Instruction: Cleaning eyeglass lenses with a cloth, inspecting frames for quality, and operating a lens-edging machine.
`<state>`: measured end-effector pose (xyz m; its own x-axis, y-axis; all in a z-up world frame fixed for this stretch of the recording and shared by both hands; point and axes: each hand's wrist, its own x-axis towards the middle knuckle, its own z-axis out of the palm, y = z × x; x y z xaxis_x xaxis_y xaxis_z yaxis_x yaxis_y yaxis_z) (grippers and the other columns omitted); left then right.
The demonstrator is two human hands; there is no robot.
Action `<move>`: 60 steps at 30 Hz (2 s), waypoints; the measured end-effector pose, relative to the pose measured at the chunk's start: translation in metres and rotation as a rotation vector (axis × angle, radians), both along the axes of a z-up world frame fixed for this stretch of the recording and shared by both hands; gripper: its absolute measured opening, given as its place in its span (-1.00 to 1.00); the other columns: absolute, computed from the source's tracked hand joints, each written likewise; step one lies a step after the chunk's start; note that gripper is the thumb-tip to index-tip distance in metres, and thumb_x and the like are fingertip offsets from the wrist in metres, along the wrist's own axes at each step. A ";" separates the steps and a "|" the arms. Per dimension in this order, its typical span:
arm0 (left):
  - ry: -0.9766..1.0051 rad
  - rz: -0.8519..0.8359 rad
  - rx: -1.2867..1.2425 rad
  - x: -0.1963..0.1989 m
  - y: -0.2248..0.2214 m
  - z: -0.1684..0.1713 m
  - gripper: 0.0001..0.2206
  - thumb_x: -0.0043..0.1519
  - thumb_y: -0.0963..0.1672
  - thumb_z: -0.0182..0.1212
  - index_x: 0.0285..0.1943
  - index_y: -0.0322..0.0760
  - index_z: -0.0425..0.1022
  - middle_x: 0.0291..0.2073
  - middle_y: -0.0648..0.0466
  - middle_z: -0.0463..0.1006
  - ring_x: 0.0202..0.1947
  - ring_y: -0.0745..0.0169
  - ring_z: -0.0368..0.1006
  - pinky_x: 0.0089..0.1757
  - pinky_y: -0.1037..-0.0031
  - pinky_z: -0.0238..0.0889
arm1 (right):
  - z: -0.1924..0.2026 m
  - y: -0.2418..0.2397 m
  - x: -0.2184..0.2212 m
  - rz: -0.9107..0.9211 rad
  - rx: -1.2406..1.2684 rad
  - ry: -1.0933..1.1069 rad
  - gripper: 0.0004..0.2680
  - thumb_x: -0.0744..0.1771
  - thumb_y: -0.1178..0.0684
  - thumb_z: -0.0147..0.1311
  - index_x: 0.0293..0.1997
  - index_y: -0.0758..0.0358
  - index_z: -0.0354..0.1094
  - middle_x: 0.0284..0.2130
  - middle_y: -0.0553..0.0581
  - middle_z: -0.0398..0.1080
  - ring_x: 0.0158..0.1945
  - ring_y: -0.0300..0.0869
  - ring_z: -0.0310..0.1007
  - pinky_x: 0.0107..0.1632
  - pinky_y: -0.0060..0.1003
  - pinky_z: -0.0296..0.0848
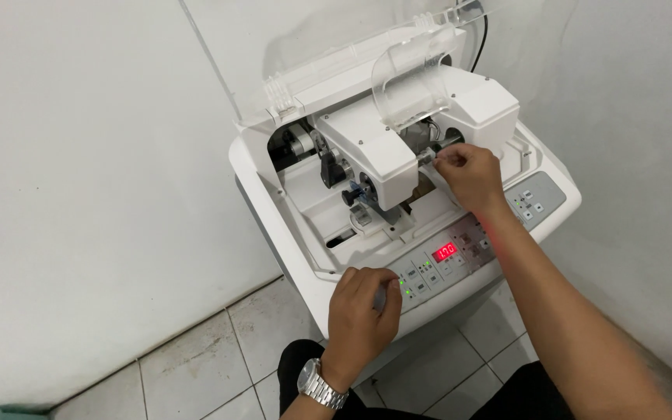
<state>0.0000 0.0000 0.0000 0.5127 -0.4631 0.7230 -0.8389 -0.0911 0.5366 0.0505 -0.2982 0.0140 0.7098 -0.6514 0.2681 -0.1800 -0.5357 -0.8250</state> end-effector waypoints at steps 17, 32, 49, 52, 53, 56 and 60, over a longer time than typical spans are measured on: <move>-0.032 0.026 0.004 -0.002 0.000 0.001 -0.96 0.25 -0.25 0.19 -0.20 -0.29 0.50 -0.40 0.06 0.57 -0.45 0.17 0.32 -0.36 0.41 0.20 | -0.001 0.000 -0.001 0.102 0.136 -0.118 -0.95 0.35 0.04 0.28 -0.23 0.11 0.59 -0.61 -0.19 0.27 -0.47 -0.43 0.12 -0.29 -0.47 0.16; -0.045 0.030 0.000 -0.002 -0.001 -0.003 -0.96 0.27 -0.23 0.16 -0.20 -0.28 0.52 -0.36 0.08 0.60 -0.42 0.16 0.33 -0.30 0.41 0.22 | 0.020 0.014 -0.004 0.042 0.129 -0.047 -0.94 0.35 0.05 0.24 -0.23 0.12 0.60 -0.36 -0.07 0.55 -0.32 -0.37 0.41 -0.19 -0.45 0.41; 0.007 0.056 0.036 -0.002 -0.002 -0.006 -0.94 0.26 -0.20 0.16 -0.19 -0.24 0.55 -0.37 0.11 0.59 -0.40 0.17 0.39 -0.28 0.40 0.28 | 0.027 0.009 -0.011 0.110 0.434 -0.018 -0.80 0.28 0.19 0.17 -0.03 0.14 0.55 -0.18 -0.05 0.54 -0.07 -0.31 0.49 0.04 -0.41 0.45; -0.007 0.057 0.016 -0.002 0.000 -0.005 -0.95 0.27 -0.21 0.15 -0.20 -0.25 0.53 -0.40 0.12 0.56 -0.42 0.18 0.35 -0.30 0.40 0.25 | 0.019 0.001 -0.013 0.130 0.458 -0.078 -0.78 0.28 0.20 0.13 0.01 0.19 0.53 -0.20 -0.01 0.53 -0.12 -0.30 0.48 -0.04 -0.46 0.42; -0.006 0.052 0.017 -0.002 -0.001 -0.004 -0.95 0.27 -0.21 0.15 -0.20 -0.25 0.52 -0.42 0.12 0.54 -0.45 0.19 0.32 -0.32 0.41 0.23 | 0.014 -0.004 -0.015 0.152 0.473 -0.144 -0.73 0.28 0.25 0.08 0.08 0.27 0.50 -0.15 0.06 0.53 -0.10 -0.29 0.49 -0.03 -0.51 0.46; 0.028 0.020 -0.003 -0.001 0.001 -0.001 -0.95 0.27 -0.22 0.14 -0.23 -0.26 0.49 -0.48 0.11 0.49 -0.51 0.19 0.29 -0.31 0.39 0.22 | 0.039 0.010 -0.061 -0.037 0.229 -0.086 -0.74 0.27 0.22 0.00 -0.01 0.10 0.55 -0.07 -0.05 0.56 0.06 -0.31 0.49 0.09 -0.41 0.39; 0.028 0.015 -0.003 -0.003 0.002 -0.004 -0.95 0.27 -0.21 0.14 -0.21 -0.25 0.51 -0.43 0.12 0.53 -0.46 0.19 0.34 -0.30 0.40 0.24 | 0.016 0.005 -0.116 -0.204 0.205 -0.069 -0.82 0.34 0.18 0.03 -0.11 0.07 0.59 -0.13 -0.11 0.54 -0.03 -0.36 0.45 0.03 -0.48 0.35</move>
<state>-0.0027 0.0023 -0.0037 0.5399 -0.4528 0.7096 -0.8219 -0.1017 0.5605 -0.0652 -0.2935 0.0305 0.5433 -0.8244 0.1589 -0.2071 -0.3150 -0.9262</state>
